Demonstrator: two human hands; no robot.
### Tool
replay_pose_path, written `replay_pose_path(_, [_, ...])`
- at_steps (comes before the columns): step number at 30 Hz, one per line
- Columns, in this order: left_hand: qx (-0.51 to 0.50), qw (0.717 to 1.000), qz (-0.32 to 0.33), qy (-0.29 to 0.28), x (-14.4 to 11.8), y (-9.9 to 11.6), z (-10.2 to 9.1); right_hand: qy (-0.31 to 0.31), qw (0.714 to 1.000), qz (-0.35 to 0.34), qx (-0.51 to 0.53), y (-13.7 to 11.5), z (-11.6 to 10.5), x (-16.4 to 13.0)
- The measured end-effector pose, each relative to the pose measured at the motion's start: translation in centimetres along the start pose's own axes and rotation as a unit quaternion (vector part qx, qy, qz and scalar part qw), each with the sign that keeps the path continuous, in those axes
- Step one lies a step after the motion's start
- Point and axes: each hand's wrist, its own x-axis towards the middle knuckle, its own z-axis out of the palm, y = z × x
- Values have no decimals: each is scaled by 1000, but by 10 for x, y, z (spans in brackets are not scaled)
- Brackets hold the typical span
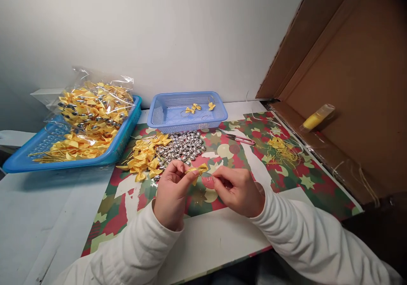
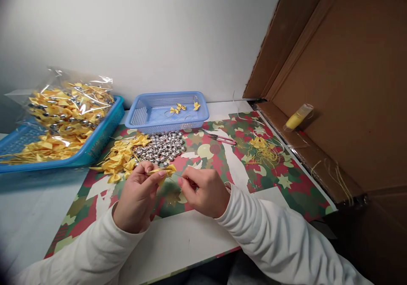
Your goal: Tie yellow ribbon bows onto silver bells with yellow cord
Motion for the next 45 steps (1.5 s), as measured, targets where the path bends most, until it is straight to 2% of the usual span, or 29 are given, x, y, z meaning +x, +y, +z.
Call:
replay_pose_path(5, [-1,1000,-7,-1,0,-1,-1,7,1000,5,18,1,1,0])
replay_pose_path(17, [-54,995,-79,7,-1,2,4,16,999,9,47,2,4,-1])
replay_pose_path(32, [-37,992,-116,-15,0,-2,2,-1,998,1,69,4,3,0])
replay_pose_path(40, [-49,990,-133,-10,-1,0,3,28,995,-46,82,2,-2,8])
replay_pose_path(42, [-55,990,-132,-8,-1,-1,2,33,994,-32,103,2,-1,8])
replay_pose_path(45, [-67,989,-130,-6,-1,-1,2,24,987,32,157,3,2,6])
